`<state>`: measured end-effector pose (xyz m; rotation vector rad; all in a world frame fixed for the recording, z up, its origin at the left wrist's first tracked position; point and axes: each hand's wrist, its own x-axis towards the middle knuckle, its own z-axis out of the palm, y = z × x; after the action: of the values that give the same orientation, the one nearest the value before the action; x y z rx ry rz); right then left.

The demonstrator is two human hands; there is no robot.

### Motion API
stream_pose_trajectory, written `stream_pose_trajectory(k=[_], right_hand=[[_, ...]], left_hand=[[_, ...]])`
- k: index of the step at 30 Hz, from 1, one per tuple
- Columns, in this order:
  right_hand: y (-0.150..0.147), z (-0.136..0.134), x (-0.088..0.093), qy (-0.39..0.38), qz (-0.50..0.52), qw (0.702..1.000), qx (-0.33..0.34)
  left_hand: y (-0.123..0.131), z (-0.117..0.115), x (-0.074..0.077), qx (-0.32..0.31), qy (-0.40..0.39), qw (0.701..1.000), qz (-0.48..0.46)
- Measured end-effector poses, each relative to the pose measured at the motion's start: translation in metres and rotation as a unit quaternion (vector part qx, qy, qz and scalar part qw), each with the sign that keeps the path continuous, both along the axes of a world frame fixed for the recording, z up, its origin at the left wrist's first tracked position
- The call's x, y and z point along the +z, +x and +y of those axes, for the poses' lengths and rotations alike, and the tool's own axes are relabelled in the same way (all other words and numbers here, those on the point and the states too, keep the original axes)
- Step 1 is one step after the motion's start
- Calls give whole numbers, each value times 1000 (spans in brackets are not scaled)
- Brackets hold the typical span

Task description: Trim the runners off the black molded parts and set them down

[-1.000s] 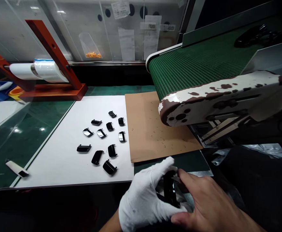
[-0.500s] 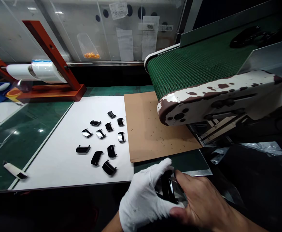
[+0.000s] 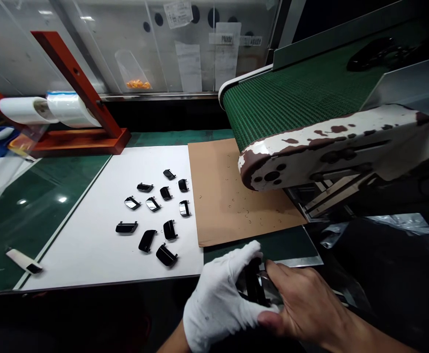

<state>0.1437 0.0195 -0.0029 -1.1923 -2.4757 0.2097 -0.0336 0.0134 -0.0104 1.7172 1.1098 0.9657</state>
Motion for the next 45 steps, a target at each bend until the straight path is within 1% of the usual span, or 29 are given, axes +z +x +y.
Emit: stream_pose_trajectory(k=[9, 14, 21, 25, 27, 29, 33, 38, 42, 44, 45], right_hand=[[1, -2, -4, 25, -7, 1000, -6], [1, -2, -5, 33, -4, 999, -2], [1, -3, -8, 35, -12, 999, 19], [-3, -2, 1, 66, 45, 997, 14], [-5, -2, 6, 88, 87, 992, -1], [-6, -3, 10, 99, 119, 988, -25], [-9, -8, 8, 81, 151, 983, -65], [-17, -11, 4, 55, 152, 984, -75], [-18, -11, 6, 45, 159, 984, -73], [-17, -11, 5, 17, 170, 983, -60], [-17, -12, 4, -12, 180, 982, -51]], left_hand=[[-1, -2, -5, 19, -29, 999, -14], [0, -3, -7, 18, -38, 999, -13], [-3, 2, -10, 17, -60, 997, -39], [0, 2, -10, 4, -82, 991, -105], [2, 1, -10, 7, -82, 985, -149], [3, 0, -11, 15, -73, 982, -172], [4, -1, -15, 21, -78, 976, -200], [4, 0, -17, 23, -105, 971, -214], [2, 1, -11, 20, -113, 978, -176], [0, 0, -8, 15, -90, 986, -143], [-3, -1, -7, 18, -69, 990, -123]])
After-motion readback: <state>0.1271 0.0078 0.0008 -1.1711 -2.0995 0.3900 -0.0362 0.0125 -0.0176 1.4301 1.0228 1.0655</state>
